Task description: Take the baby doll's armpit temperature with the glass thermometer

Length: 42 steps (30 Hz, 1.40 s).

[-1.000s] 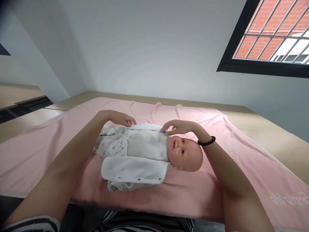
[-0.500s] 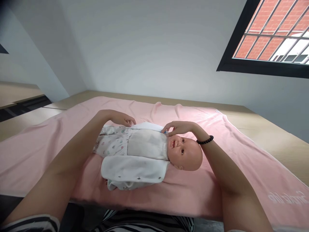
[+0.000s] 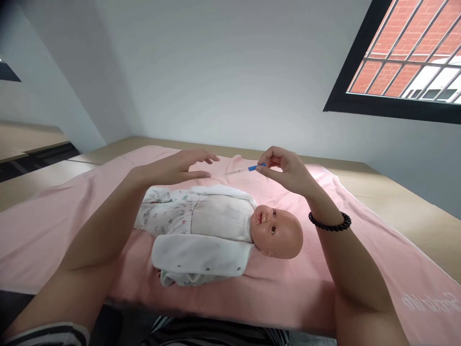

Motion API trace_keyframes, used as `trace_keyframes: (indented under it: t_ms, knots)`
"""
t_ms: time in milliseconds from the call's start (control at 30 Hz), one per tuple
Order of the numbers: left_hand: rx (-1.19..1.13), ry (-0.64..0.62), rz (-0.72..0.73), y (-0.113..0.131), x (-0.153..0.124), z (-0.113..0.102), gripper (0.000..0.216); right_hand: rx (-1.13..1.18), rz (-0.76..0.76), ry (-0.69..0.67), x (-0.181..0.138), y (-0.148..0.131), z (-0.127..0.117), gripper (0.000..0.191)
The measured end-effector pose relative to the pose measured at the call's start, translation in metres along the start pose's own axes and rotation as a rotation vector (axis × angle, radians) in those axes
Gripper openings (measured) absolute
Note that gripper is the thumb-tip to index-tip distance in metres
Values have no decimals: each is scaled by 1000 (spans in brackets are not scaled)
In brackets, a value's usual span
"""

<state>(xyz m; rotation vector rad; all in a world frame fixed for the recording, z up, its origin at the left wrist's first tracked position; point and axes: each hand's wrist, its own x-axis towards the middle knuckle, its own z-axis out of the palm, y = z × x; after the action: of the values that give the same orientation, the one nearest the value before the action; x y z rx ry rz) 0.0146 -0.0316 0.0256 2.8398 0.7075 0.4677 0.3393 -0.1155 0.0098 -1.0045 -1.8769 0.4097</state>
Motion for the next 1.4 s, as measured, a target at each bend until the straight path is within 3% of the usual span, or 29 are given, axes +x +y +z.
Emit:
trace_keyframes:
  t_ms: [100, 233, 333, 433, 800, 967, 1233, 1400]
  knots:
    - [-24, 279, 130, 31, -8, -4, 37, 64, -95, 171, -8, -26, 6, 20]
    - [45, 599, 337, 53, -19, -4, 17, 67, -188, 316, -23, -59, 17, 17]
    - [72, 762, 485, 64, -25, -3, 18, 90, -272, 421, -32, -76, 24, 18]
    - [82, 855, 532, 74, -31, -3, 22, 113, -323, 480, -39, -84, 29, 17]
    - [40, 882, 481, 79, -37, -1, 9, 88, -274, 534, -52, -100, 41, 7]
    - [125, 883, 460, 83, -37, -1, 16, 53, -260, 623, -53, -103, 42, 16]
    - [86, 957, 479, 80, -41, 1, 27, 61, -206, 511, -56, -108, 39, 21]
    - [127, 941, 484, 79, -39, 0, 26, 84, -273, 544, -53, -103, 38, 16]
